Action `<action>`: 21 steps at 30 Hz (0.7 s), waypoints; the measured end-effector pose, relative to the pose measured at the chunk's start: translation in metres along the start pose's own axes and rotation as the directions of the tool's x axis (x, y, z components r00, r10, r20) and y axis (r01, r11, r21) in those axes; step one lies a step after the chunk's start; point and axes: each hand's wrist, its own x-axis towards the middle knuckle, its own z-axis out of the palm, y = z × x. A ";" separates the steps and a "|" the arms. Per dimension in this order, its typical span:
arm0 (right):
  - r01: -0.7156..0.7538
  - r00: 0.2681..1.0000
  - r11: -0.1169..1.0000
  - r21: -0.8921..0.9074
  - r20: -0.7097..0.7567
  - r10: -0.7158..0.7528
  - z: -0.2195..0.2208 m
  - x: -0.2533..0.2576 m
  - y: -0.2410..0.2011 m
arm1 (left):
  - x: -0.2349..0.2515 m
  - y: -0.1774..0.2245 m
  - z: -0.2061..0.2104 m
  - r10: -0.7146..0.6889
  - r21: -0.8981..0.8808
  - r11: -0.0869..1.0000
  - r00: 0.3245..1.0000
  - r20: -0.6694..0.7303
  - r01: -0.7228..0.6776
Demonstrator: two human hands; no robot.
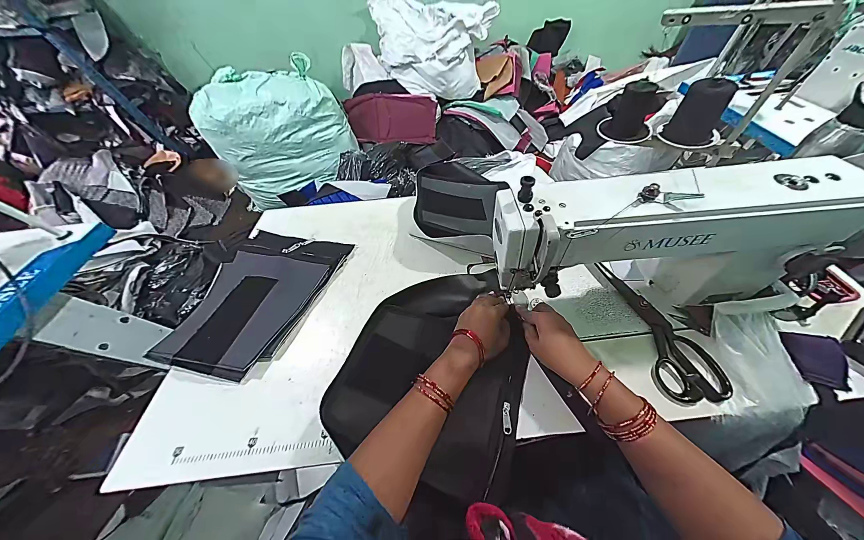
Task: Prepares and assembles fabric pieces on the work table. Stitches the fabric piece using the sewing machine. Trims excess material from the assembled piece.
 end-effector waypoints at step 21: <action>0.060 0.995 0.985 0.164 0.068 -0.072 -0.005 -0.027 0.019 | -0.039 -0.012 0.030 0.059 0.109 0.993 0.998 -0.030 -0.056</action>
